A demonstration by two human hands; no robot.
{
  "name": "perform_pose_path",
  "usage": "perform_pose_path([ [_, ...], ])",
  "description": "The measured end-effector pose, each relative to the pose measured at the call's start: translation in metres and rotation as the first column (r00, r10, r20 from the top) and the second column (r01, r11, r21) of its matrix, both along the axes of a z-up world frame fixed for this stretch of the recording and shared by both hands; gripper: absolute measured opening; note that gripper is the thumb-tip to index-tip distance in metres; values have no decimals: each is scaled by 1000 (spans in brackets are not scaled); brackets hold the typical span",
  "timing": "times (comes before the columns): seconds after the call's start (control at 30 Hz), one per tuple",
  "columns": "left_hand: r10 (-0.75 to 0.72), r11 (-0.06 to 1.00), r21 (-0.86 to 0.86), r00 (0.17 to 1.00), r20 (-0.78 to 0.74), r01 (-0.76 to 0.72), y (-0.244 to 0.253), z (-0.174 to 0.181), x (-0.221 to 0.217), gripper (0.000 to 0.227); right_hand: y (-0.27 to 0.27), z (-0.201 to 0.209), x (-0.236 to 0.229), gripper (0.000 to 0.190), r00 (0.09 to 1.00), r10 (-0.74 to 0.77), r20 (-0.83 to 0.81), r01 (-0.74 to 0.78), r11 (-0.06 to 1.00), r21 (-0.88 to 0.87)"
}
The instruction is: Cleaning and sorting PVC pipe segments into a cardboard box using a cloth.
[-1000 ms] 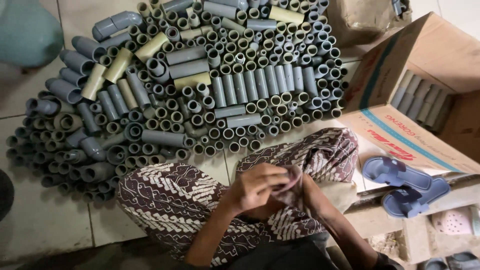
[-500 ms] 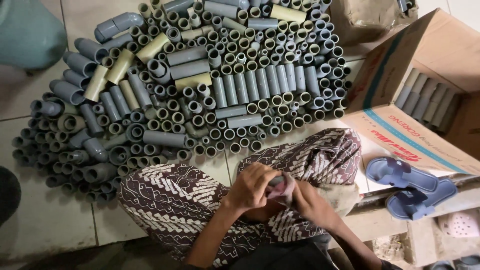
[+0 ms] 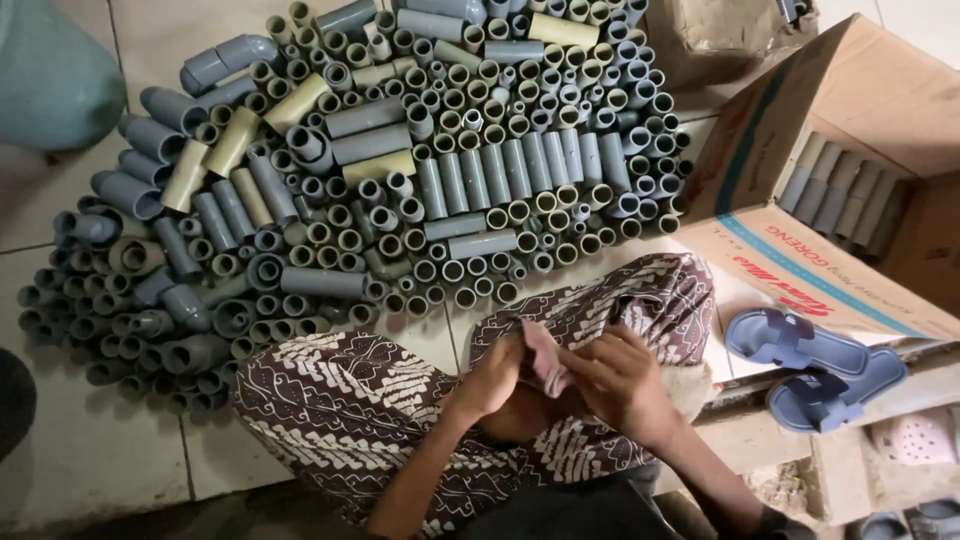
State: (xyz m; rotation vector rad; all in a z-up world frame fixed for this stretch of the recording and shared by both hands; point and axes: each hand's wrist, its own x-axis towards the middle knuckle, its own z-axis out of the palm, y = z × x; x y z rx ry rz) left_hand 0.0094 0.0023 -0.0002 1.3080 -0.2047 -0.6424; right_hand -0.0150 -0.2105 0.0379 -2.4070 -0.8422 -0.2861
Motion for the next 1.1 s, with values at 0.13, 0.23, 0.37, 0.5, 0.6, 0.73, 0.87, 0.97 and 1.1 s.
perform_pose_path([
  [0.13, 42, 997, -62, 997, 59, -38, 2, 5, 4, 43, 9, -1, 14, 10, 906, 80, -416, 156, 849, 504],
  [0.23, 57, 997, -48, 995, 85, -53, 12, 21, 11, 46, 17, 37, 32, 13, 859, 185, -478, 151, 799, 581],
  [0.37, 94, 996, -8, 981, 167, -94, 9, 26, 5, 42, 14, 16, 24, 2, 825, 154, -544, 244, 772, 587],
  [0.5, -6, 985, 159, 919, 395, -62, 5, 15, -3, 24, 7, -15, 14, 5, 747, 89, -659, 509, 563, 652],
  [0.6, 53, 996, 53, 928, 369, -78, 0, -7, -5, 24, 17, -6, 14, 3, 674, 128, -728, 660, 338, 671],
  [0.73, 252, 948, -230, 961, 113, -221, -1, -35, -1, 38, 29, 23, 17, 4, 727, 135, -673, 631, 256, 733],
  [0.87, 288, 936, -235, 954, 80, -263, -7, -24, 1, 45, 35, 34, 26, 14, 890, 13, -455, 410, 412, 814],
  [0.97, 286, 913, -318, 957, 56, -254, -16, -11, -3, 44, 34, 39, 33, 24, 958, -131, -254, 280, 610, 741],
  [1.1, 287, 886, -377, 958, -9, -269, -20, 22, -7, 37, 26, 32, 34, 26, 956, -195, -217, 292, 671, 682],
])
